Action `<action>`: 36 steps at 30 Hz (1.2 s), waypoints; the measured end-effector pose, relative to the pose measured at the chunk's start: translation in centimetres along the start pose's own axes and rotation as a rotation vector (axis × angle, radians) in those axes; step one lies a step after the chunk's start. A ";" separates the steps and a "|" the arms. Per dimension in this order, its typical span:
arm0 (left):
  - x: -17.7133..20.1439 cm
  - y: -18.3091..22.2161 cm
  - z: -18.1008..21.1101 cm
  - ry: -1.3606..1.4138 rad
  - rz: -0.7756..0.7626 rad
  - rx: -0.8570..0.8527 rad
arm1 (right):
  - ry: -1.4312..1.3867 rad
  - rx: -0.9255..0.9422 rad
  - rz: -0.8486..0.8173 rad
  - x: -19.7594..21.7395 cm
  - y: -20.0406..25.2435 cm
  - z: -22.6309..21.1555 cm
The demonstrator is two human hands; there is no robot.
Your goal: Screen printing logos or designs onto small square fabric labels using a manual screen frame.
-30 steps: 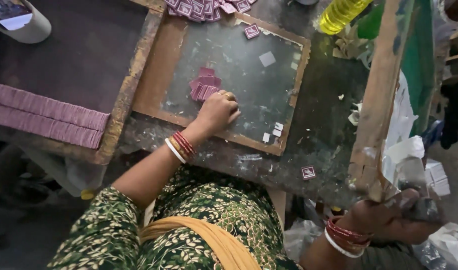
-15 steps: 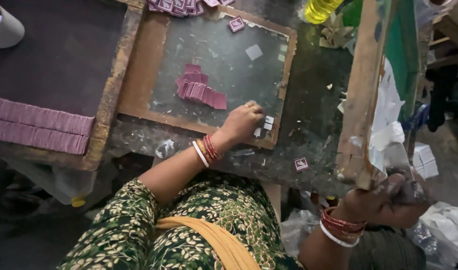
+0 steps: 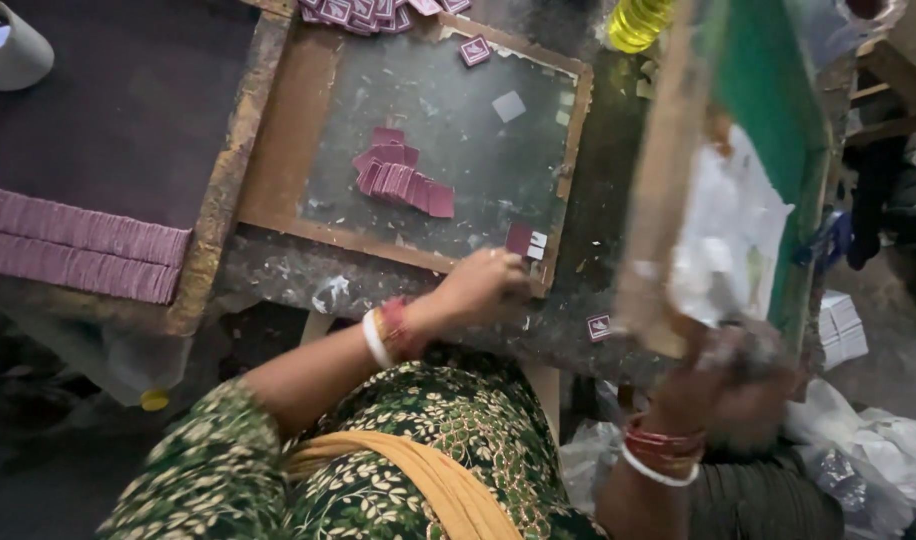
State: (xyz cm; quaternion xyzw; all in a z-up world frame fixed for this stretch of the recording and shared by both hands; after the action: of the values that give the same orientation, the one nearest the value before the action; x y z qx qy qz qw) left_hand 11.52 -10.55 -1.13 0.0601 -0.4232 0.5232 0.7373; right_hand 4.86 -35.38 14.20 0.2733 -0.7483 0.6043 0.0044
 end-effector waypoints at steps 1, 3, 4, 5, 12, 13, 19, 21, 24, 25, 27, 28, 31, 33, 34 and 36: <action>0.0 1.3 -0.2 0.002 0.000 -0.002 | 0.003 0.002 0.001 -0.2 0.6 -1.1; 0.2 4.4 -2.6 0.688 0.058 0.161 | -0.311 -0.050 -0.309 -4.0 2.3 -3.4; 1.7 4.5 -1.9 0.684 0.064 0.164 | -0.318 -0.049 -0.310 -4.7 2.1 -4.4; 2.3 5.2 -2.7 0.722 0.050 0.354 | -0.364 0.055 -0.508 -7.0 2.6 -6.8; 0.9 8.8 -6.8 -0.118 -0.167 0.592 | -0.216 0.182 -1.097 -21.5 5.7 -8.2; 0.8 8.7 -7.2 -0.118 -0.166 0.593 | -0.216 0.183 -1.097 -22.3 6.0 -8.0; 1.3 7.9 -7.5 -0.179 -0.187 0.518 | -0.401 0.192 -1.016 -19.7 9.2 -10.3; 1.9 7.7 -7.7 -0.153 -0.175 0.558 | -0.359 0.291 -1.029 -16.0 11.3 -11.1; 2.9 7.5 -7.3 -0.015 -0.150 0.615 | -0.386 0.130 -1.087 -13.1 10.7 -11.8; 4.1 6.9 -6.5 -0.019 -0.145 0.611 | -0.387 0.134 -1.081 -12.9 10.8 -11.2; 5.0 5.9 -4.3 0.288 -0.167 0.583 | -0.419 0.061 -0.784 -10.9 9.1 -9.0; 5.7 5.3 -3.4 0.286 -0.164 0.584 | -0.422 0.062 -0.783 -10.5 7.9 -8.7; 7.6 2.0 3.0 0.965 -0.128 0.219 | -0.428 0.199 -0.520 -6.3 4.1 -8.1; 9.2 -0.7 4.9 0.977 -0.177 0.119 | -0.445 -0.085 -0.258 -3.2 2.2 -3.1; 6.3 -1.3 1.6 0.975 -0.182 0.114 | -0.441 -0.086 -0.253 -2.7 1.4 -2.3; 2.7 -2.4 -7.8 -0.052 0.015 0.307 | -0.447 -0.264 -0.061 -0.1 0.0 1.5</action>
State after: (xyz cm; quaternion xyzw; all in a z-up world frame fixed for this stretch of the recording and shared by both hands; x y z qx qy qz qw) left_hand 18.13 -5.50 -3.39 0.1822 -0.3576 0.5855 0.7044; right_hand 5.44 -36.70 13.72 0.4195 -0.7946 0.4257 -0.1071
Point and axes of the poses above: each hand's wrist, its own y-axis away from the middle knuckle, its own x-axis out of the back of the hand, z = x × y, the point moved 10 cm from there along -y, towards the middle knuckle, and after that the axes turned 1 degree about -z, right-handed, at the moved point
